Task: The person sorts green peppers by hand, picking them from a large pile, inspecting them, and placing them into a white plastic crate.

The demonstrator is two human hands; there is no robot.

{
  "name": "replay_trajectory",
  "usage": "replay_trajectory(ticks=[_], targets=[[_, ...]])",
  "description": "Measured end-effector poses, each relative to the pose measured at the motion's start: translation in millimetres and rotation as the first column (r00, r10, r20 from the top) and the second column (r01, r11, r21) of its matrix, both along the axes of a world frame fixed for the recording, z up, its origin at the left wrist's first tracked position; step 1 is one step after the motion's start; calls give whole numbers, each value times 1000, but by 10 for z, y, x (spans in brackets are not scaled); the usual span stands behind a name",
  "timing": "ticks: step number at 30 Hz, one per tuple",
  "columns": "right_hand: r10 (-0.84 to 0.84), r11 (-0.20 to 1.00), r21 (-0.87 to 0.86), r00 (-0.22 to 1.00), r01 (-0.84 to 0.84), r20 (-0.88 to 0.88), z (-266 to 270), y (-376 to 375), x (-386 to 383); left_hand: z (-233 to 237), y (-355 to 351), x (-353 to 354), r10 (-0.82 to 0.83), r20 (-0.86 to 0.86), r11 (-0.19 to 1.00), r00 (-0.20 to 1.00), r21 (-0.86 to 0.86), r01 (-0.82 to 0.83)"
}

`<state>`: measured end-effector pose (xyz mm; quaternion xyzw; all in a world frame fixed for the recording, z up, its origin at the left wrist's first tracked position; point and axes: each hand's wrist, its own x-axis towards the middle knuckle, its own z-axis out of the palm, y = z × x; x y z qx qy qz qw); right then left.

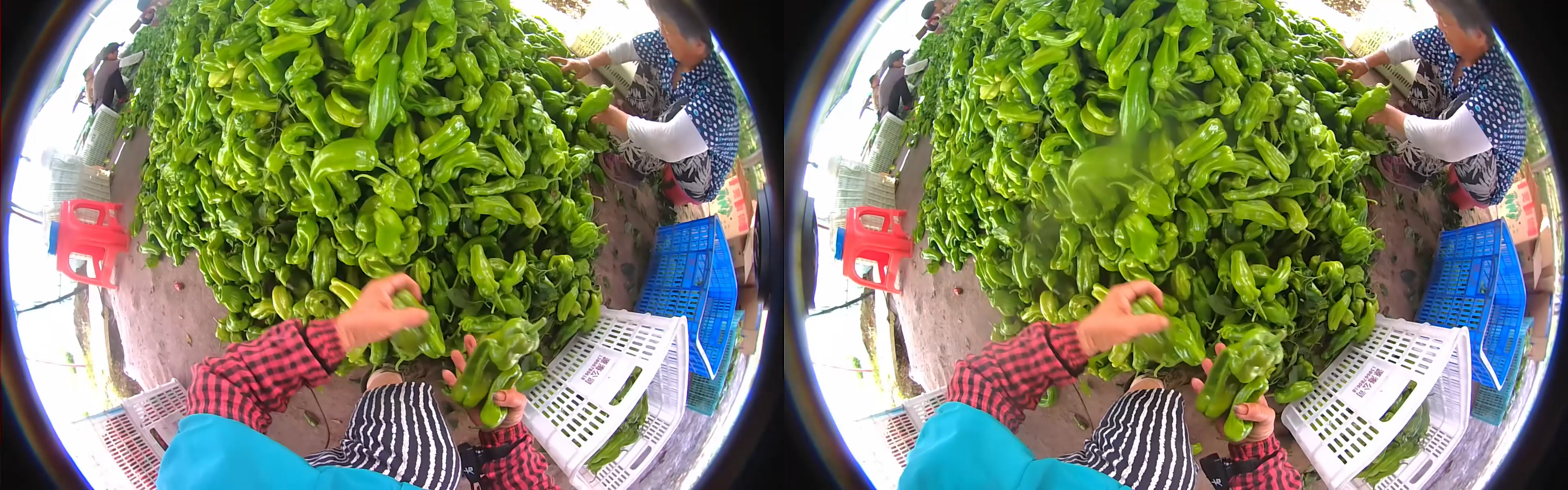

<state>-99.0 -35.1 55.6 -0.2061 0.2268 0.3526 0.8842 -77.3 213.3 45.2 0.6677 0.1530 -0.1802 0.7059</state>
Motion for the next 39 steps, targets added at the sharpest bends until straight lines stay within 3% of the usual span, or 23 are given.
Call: replay_trajectory(ticks=[1, 2, 5, 8, 11, 13, 14, 15, 17, 18, 19, 20, 22, 23, 27, 30, 33, 34, 35, 36, 37, 38, 39], targets=[[27, 1000, -16, 1000, -27, 12, -12, 25, 10, 23, -166, -20, -44, -131, 981, 990, -194, 18], [79, 997, 18, 997, -79, 14, -90, 24, -16, 29, -322, -28, -78, -92, 969, 993, -240, 54], [232, 966, 112, 972, -234, 30, -232, -59, -63, -156, -461, -9, -145, 1, 989, 989, 31, 145], [196, 973, 144, 975, -179, -106, -39, 56, -127, -256, -503, -25, -263, 106, 953, 959, 184, 241], [239, 967, 94, 971, -237, -13, -98, 47, -83, -145, -498, 71, -307, 74, 949, 949, 101, 299], [229, 971, 53, 973, -231, 36, -32, -30, -30, -98, -373, 264, -352, 417, 906, 838, 376, 194], [172, 983, 58, 982, -177, 73, 15, -69, -1, -42, -232, 449, -286, 518, 874, 806, 487, -2], [109, 991, 60, 988, -116, 113, 49, -125, 18, 11, -17, 701, -260, 563, 743, 785, 635, -210], [26, 999, -24, 992, -23, 122, 150, -366, -5, 9, 495, 1175, -209, 668, 378, 715, 729, -570], [67, 995, -74, 995, -61, 75, 260, -472, -17, -52, 732, 1347, -314, 652, 94, 690, 745, -661], [93, 988, -124, 995, -89, 25, 363, -605, -43, -191, 1070, 1557, -317, 589, 58, 743, 794, -605], [43, 993, -115, 999, -39, 34, 436, -757, -113, -242, 1273, 1650, -265, 369, 71, 891, 929, -363], [-7, 995, -95, 996, 16, 93, 646, -996, -113, -591, 1479, 1716, -216, 290, -212, 932, 918, -335], [-37, 991, -123, 993, 51, 115, 811, -1121, -58, -832, 1762, 1832, -129, 167, 6, 978, 986, -167], [-243, 881, -320, 912, 350, 331, 1575, -1867, 350, -1099, 1711, 1817, -230, 300, -188, 926, 920, -345], [-171, 704, -521, 827, 483, 535, 1997, -2703, 915, -1154, 1792, 1819, -204, 261, -139, 944, 946, -291], [-180, 537, -535, 709, 652, 682, 2189, -3768, 1588, -1258, 1811, 1805, -224, 261, -97, 939, 953, -288], [-239, 292, -591, 656, 752, 716, 2156, -3959, 1696, -1324, 1833, 1812, -232, 272, -131, 934, 943, -307], [-439, 101, -629, 602, 771, 667, 2050, -4301, 1780, -1346, 1846, 1857, -241, 281, -169, 929, 930, -325], [-129, -38, -703, 695, 710, 708, 1862, -4831, 1764, -1293, 1822, 1833, -236, 315, -59, 919, 940, -337], [302, -513, -730, 891, 452, 339, 1510, -5892, 1788, -1209, 1797, 1791, -263, 343, -15, 902, 933, -360], [23, -270, -797, 831, 541, 556, 1480, -5264, 1784, -957, 1593, 1689, -262, 410, 48, 874, 910, -413], [-318, -91, -713, 658, 695, 682, 1464, -4585, 1770, -821, 1531, 1654, -260, 452, 112, 853, 892, -438]])
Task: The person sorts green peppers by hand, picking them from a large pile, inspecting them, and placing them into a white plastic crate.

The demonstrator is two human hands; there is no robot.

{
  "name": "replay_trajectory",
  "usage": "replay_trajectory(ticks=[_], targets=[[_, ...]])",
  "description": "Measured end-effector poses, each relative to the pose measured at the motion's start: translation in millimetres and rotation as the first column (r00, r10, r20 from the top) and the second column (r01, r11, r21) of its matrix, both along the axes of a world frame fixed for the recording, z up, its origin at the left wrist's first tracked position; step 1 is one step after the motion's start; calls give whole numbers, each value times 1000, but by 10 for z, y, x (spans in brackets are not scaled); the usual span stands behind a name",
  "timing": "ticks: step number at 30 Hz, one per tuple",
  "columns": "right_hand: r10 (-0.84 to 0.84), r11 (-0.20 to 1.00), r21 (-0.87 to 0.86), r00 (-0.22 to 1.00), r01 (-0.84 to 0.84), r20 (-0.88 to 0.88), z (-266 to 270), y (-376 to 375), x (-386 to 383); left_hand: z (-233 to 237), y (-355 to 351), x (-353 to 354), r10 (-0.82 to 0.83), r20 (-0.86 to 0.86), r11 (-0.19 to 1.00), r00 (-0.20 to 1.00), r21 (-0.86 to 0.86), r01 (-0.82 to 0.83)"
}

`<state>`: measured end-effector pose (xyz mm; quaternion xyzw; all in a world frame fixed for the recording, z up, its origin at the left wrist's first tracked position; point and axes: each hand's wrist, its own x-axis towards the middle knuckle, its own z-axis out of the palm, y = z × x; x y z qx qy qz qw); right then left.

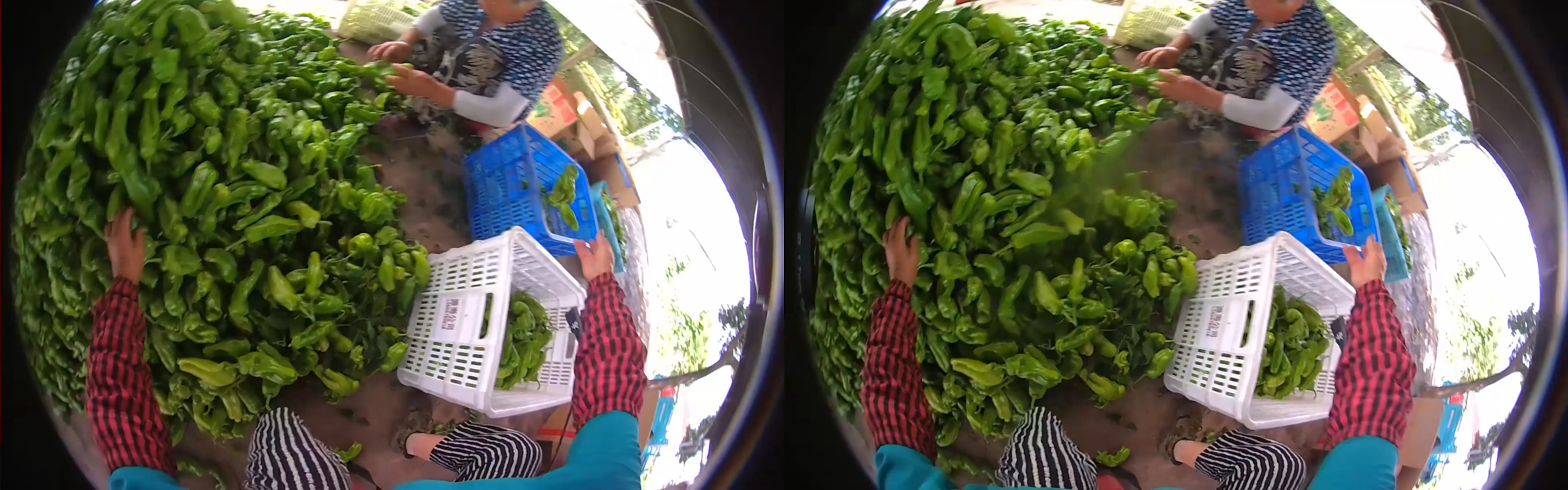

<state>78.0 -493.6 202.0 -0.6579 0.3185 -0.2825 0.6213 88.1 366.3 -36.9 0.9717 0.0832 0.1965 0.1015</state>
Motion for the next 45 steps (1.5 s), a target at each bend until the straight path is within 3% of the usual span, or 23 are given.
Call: replay_trajectory(ticks=[2, 6, 8, 10, 11, 13, 16, 18, 19, 20, 22, 24, 25, 26, 29, 30, 32, 33, 35, 37, 40, 42, 45], targets=[[326, 900, 290, 944, -324, 46, -213, 539, -41, 285, -207, -58, 24, 8, 985, 1000, -172, -22], [640, 569, 607, 762, -555, 96, -390, 2566, -600, 275, -365, -247, -115, 95, 951, 989, -276, 137], [790, 352, 762, 609, -544, 70, -413, 3248, -995, 249, -570, -467, -232, 119, 892, 966, -370, 260], [879, 240, 840, 476, -486, 24, -569, 3541, -1372, 92, -809, -805, -351, -5, 826, 936, -473, 308], [907, 213, 863, 421, -457, -1, -657, 3607, -1535, 100, -963, -967, -442, 17, 820, 897, -397, 412], [933, 189, 884, 359, -427, -27, -824, 3788, -1703, 142, -1328, -1264, -511, 19, 758, 859, -461, 461], [883, 219, 919, 468, -328, -43, -1068, 4134, -1792, 499, -1961, -1534, -620, 137, 536, 772, -645, 545], [733, -229, 967, 635, -109, 245, -1224, 4371, -1645, 706, -2253, -1607, -805, 230, 223, 547, -737, 638], [724, -143, 983, 665, -116, 183, -1347, 4445, -1606, 784, -2344, -1596, -872, 279, 36, 404, -785, 619], [707, -160, 984, 686, -83, 172, -1555, 4405, -1598, 845, -2402, -1524, -883, 316, -2, 346, -741, 671], [655, -39, 998, 753, -45, 60, -1804, 4327, -1678, 1032, -2289, -1222, -837, 334, -239, 432, -935, 261], [722, -94, 981, 667, -169, 184, -1636, 4184, -1638, 1041, -2071, -766, -685, 314, 29, 657, -890, 456], [712, -84, 987, 685, -140, 157, -1495, 4162, -1646, 928, -1950, -488, -579, 268, 162, 770, -888, 430], [732, -29, 988, 669, -153, 125, -1398, 4086, -1703, 722, -1816, -146, -439, 337, 425, 833, -738, 523], [819, 10, 986, 567, -164, 86, -1148, 3815, -2001, 387, -1236, 697, -201, 213, 890, 956, -368, 270], [832, 2, 987, 547, -163, 88, -1108, 3714, -2134, 385, -1087, 859, -205, 215, 889, 955, -367, 274], [806, 5, 985, 584, -173, 99, -853, 3710, -2237, 393, -930, 1057, -123, -308, 977, 943, -203, 61], [790, -2, 985, 604, -171, 106, -877, 3656, -2293, 479, -1008, 1058, -127, -305, 977, 944, -202, 66], [769, -16, 987, 629, -162, 116, -947, 3583, -2389, 749, -1288, 951, -35, -524, 998, 851, -57, 6], [713, 47, 980, 694, -193, 103, -1040, 3567, -2426, 771, -1504, 859, -53, -536, 997, 842, 16, 73], [747, 49, 978, 657, -204, 99, -1022, 3589, -2403, 693, -1840, 506, -172, -496, 969, 851, 69, 236], [748, 47, 976, 655, -214, 107, -1034, 3584, -2395, 476, -2094, 216, -196, -338, 964, 920, 105, 244], [739, 58, 982, 669, -181, 79, -1006, 3565, -2426, 189, -2352, -154, -439, -326, 895, 837, -84, 437]])
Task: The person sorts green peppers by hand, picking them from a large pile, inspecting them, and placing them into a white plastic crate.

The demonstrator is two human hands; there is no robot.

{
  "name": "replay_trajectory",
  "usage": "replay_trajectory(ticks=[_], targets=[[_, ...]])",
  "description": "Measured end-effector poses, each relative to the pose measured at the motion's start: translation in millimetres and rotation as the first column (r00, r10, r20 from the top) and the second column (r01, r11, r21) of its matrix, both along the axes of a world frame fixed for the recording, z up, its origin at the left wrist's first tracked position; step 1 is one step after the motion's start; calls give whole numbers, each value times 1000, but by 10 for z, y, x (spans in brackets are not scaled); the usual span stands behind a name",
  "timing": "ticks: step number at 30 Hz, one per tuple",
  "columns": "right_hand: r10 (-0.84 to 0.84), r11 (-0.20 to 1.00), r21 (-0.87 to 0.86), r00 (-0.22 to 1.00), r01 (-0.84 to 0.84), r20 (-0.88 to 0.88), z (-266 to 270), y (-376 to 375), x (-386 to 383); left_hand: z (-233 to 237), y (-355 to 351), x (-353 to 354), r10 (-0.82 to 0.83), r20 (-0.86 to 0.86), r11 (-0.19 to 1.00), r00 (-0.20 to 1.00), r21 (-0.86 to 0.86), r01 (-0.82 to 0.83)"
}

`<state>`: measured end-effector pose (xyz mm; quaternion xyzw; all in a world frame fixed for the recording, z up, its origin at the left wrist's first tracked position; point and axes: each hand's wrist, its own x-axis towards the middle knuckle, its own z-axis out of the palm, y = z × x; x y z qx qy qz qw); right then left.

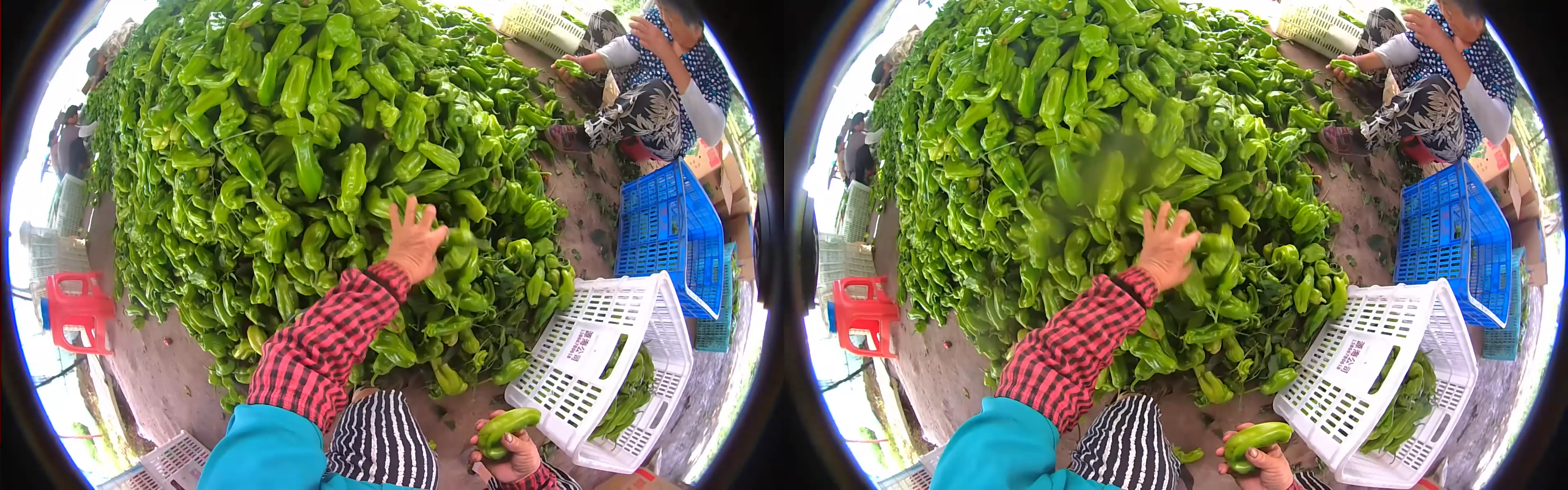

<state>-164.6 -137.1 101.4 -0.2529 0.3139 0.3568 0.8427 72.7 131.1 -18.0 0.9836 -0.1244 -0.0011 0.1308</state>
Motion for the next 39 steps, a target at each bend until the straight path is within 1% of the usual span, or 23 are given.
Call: replay_trajectory(ticks=[1, 4, 6, 7, 9, 11, 13, 14, 15, 19, 21, 22, 24, 25, 26, 27, 28, 33, 34, 35, 36, 38, 39], targets=[[-21, 1000, 4, 999, 21, -28, 7, -11, -19, -207, -102, -166, -68, -3, 996, 998, 59, 68], [-30, 999, -33, 998, 29, -49, 57, 18, -27, -211, -222, -485, -57, 100, 997, 993, -50, 62], [-44, 996, -75, 997, 39, -62, 63, -5, -53, 1, -177, -613, -172, -7, 922, 985, -353, 158], [-43, 999, -30, 997, 41, -68, 23, -52, -87, 27, -109, -595, -179, -8, 921, 984, -353, 165], [-45, 999, 16, 996, 46, -76, 10, -66, -122, 79, 123, -436, -79, -47, 762, 996, -647, 29], [-65, 998, -9, 997, 65, -38, 30, -26, -113, 143, 394, -93, 253, 261, 925, 932, -348, -153], [-68, 998, 10, 998, 68, -2, -47, -28, -150, -13, 679, 299, 491, 429, 871, 758, -221, -439], [-72, 997, 34, 997, 71, 33, -96, -35, -177, -113, 859, 468, 574, 160, 819, 803, -145, -556], [-73, 997, 31, 997, 72, 33, -136, -48, -206, -140, 949, 552, 634, -114, 767, 765, -36, -641], [-46, 999, 5, 998, 45, 35, -202, -107, -277, -272, 875, 487, 559, -148, 812, 816, -103, -575], [-26, 1000, -15, 999, 27, 32, -165, -88, -237, -255, 767, 270, 498, -2, 865, 867, -67, -497], [-42, 999, -19, 999, 42, 18, -100, -51, -169, -306, 788, 204, 497, -11, 866, 868, -67, -496], [-77, 997, -9, 997, 77, -8, -84, -59, -144, -405, 876, 63, 399, 53, 893, 915, -251, -375], [-80, 997, -11, 997, 80, -13, -82, -62, -138, -389, 852, -34, 396, 48, 893, 917, -251, -373], [-113, 994, 0, 993, 113, -21, -82, -55, -119, -361, 828, -160, 315, -274, 559, 909, -720, -411], [-146, 989, 12, 989, 147, -31, -83, -44, -100, -308, 810, -264, 53, -480, 11, 876, -877, -481], [-143, 989, 28, 989, 145, -37, -79, -44, -77, -264, 786, -341, 50, -483, 15, 874, -875, -484], [-117, 992, -53, 993, 116, 0, 43, 54, -23, -42, 634, -623, 224, -458, -249, 860, -880, -404], [-111, 994, -14, 994, 111, 0, -16, 18, -75, 45, 677, -549, 384, -366, -37, 847, -923, -382], [-107, 994, 24, 994, 107, 2, -56, 3, -111, 175, 792, -468, 555, -115, 433, 824, -806, -404], [-110, 994, 26, 994, 110, 2, -74, 9, -132, 67, 1003, -340, 602, 94, 649, 793, -636, -417], [-91, 995, 47, 996, 90, 12, -92, 24, -157, 2, 1309, -55, 614, 313, 769, 724, -444, -460], [-91, 995, 47, 996, 91, 11, -88, 36, -167, -56, 1445, 88, 650, 253, 747, 716, -384, -543]])
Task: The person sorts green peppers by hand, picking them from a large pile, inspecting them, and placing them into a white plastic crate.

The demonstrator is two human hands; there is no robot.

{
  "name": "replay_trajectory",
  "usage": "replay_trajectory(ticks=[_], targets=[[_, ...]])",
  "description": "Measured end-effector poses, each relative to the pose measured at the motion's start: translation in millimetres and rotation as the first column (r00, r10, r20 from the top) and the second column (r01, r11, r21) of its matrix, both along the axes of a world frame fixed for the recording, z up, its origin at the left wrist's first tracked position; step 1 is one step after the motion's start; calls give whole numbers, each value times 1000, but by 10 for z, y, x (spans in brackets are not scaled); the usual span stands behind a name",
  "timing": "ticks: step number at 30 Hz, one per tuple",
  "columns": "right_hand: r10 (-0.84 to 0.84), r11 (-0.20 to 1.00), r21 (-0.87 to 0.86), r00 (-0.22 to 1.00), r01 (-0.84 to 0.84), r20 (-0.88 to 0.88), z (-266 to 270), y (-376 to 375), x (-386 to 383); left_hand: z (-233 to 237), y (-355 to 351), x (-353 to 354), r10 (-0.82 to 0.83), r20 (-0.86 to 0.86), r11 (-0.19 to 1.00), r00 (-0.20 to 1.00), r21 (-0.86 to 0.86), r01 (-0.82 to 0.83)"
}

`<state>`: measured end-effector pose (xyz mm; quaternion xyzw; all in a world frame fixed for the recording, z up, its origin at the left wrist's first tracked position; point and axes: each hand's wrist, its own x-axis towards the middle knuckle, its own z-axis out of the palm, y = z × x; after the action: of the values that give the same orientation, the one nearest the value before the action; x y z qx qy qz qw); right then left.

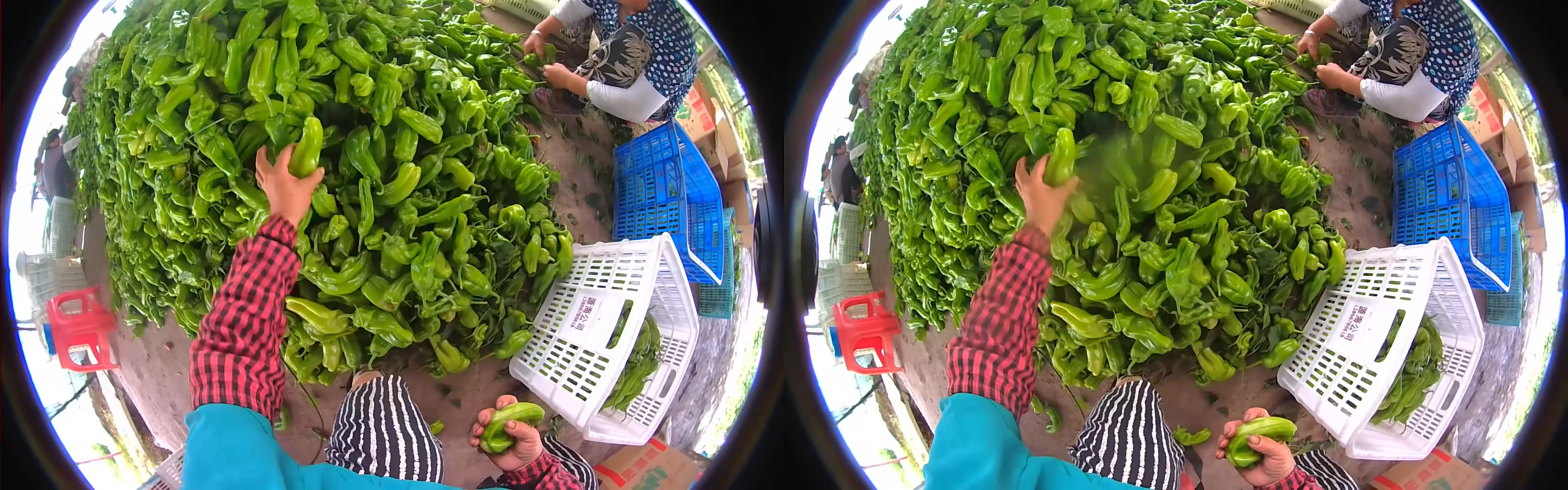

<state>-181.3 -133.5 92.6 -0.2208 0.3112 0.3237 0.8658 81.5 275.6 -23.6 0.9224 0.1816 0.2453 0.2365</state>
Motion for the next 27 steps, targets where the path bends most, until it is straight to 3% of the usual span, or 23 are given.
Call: replay_trajectory(ticks=[2, 5, 8, 9, 10, 11, 12, 13, 14, 15, 16, 18, 19, 21, 24, 27], targets=[[7, 1000, -30, 999, -8, -39, 10, 27, -10, 87, 71, 210, 55, -327, 998, 943, -10, -61], [11, 1000, -19, 998, -12, -60, 31, 45, 1, 84, -96, 286, 63, -424, 993, 903, 115, -15], [17, 1000, -9, 999, -17, -49, 56, 37, 3, 77, -75, 144, 2, -385, 991, 923, 125, 50], [13, 1000, -10, 999, -14, -52, 54, 31, -1, -25, -14, 48, -145, -235, 989, 961, -17, 145], [8, 1000, -10, 998, -9, -67, 50, 22, -4, 16, -53, -74, -149, -239, 989, 960, -20, 148], [3, 1000, -10, 997, -4, -81, 44, 11, -11, 70, -83, -219, -284, -110, 942, 953, -216, 256], [-2, 1000, -12, 996, 1, -85, 15, -7, -29, 112, -121, -368, -386, 42, 843, 921, -389, 371], [6, 1000, 16, 996, -5, -86, -33, -34, -51, 106, -191, -522, -338, 206, 517, 918, -774, 364], [17, 999, 42, 996, -13, -86, -52, -51, -68, 106, -274, -675, -210, 320, 42, 924, -941, 336], [16, 999, 41, 996, -13, -87, -27, -40, -61, 153, -322, -807, -161, 387, -282, 908, -900, 333], [28, 1000, -4, 998, -28, -51, 21, -13, -38, 204, -475, -873, -114, 465, -466, 878, -805, 366], [34, 998, -60, 999, -35, -16, 72, 6, -1, 421, -768, -920, -147, 597, -613, 788, -681, 402], [73, 996, -58, 997, -75, -37, 88, 1, 18, 417, -862, -952, -146, 598, -620, 788, -676, 399], [111, 993, -20, 988, -114, -106, 88, -33, -8, 412, -1024, -978, -105, 595, -754, 797, -570, 326], [92, 973, -210, 994, -101, -51, 84, 35, -43, 560, -1403, -917, -207, 563, -806, 800, -562, 186], [-146, 983, -121, 989, 141, -34, 67, -74, -11, 773, -1848, -846, -408, 584, -786, 701, -616, 56]])
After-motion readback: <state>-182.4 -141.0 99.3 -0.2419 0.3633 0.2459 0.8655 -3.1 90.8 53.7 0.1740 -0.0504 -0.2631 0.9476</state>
